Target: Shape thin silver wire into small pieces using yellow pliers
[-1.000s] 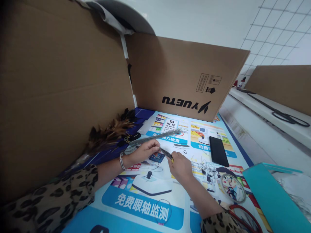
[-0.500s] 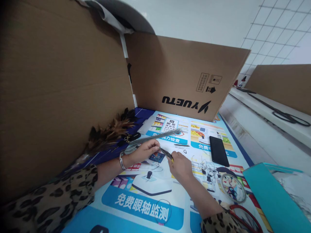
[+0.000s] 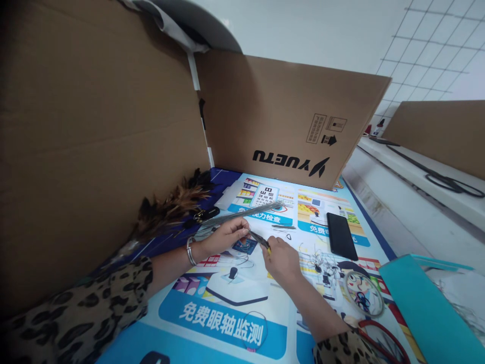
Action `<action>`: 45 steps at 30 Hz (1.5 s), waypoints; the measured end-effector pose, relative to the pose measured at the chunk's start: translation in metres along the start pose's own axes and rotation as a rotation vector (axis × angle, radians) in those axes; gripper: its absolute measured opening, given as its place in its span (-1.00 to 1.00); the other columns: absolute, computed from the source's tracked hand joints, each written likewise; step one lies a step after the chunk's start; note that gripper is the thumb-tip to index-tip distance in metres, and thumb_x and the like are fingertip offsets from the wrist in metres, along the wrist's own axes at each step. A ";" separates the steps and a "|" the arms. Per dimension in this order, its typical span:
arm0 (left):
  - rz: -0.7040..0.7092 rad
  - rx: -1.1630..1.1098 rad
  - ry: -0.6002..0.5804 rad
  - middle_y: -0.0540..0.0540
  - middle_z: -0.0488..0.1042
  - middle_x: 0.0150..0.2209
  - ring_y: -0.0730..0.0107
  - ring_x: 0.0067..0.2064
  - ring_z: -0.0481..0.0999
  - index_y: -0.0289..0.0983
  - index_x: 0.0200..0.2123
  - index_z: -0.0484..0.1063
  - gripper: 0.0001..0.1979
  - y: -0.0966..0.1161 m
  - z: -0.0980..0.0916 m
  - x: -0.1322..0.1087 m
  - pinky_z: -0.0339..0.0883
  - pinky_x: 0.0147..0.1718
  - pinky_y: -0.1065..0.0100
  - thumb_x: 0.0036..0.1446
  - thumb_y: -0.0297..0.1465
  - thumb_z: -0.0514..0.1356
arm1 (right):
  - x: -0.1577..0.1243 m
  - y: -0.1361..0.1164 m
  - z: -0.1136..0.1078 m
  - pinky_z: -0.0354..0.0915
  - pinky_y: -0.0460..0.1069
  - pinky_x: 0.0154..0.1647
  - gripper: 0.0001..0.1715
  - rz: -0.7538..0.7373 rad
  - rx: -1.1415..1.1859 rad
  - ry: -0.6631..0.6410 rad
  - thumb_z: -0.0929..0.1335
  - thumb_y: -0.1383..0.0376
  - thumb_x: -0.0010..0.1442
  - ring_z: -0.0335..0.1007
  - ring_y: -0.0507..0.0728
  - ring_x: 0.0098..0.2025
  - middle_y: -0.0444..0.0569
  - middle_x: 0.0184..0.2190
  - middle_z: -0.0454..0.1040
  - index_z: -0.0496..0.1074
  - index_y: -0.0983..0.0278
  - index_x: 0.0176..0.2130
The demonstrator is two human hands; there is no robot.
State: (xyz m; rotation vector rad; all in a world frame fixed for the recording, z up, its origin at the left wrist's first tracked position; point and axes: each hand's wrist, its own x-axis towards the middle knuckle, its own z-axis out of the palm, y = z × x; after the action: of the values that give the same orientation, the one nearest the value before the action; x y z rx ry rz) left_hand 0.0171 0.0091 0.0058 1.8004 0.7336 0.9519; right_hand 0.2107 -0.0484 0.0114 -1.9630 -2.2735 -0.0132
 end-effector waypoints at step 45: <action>-0.116 -0.339 -0.013 -0.04 0.39 -0.36 0.53 -0.41 0.40 -0.31 -0.32 0.24 -0.81 -0.002 0.000 0.002 0.25 -0.39 0.44 0.10 -0.28 0.08 | 0.002 0.007 0.006 0.04 -0.11 -0.39 -0.67 -0.009 0.181 0.119 0.12 0.07 0.20 0.26 0.06 -0.28 -0.07 -0.32 0.36 0.27 0.21 -0.25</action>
State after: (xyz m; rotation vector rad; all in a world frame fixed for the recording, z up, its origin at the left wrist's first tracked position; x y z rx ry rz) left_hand 0.0185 0.0116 0.0045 1.4517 0.6196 0.9256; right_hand 0.2167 -0.0447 0.0048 -1.8110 -2.1282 0.0709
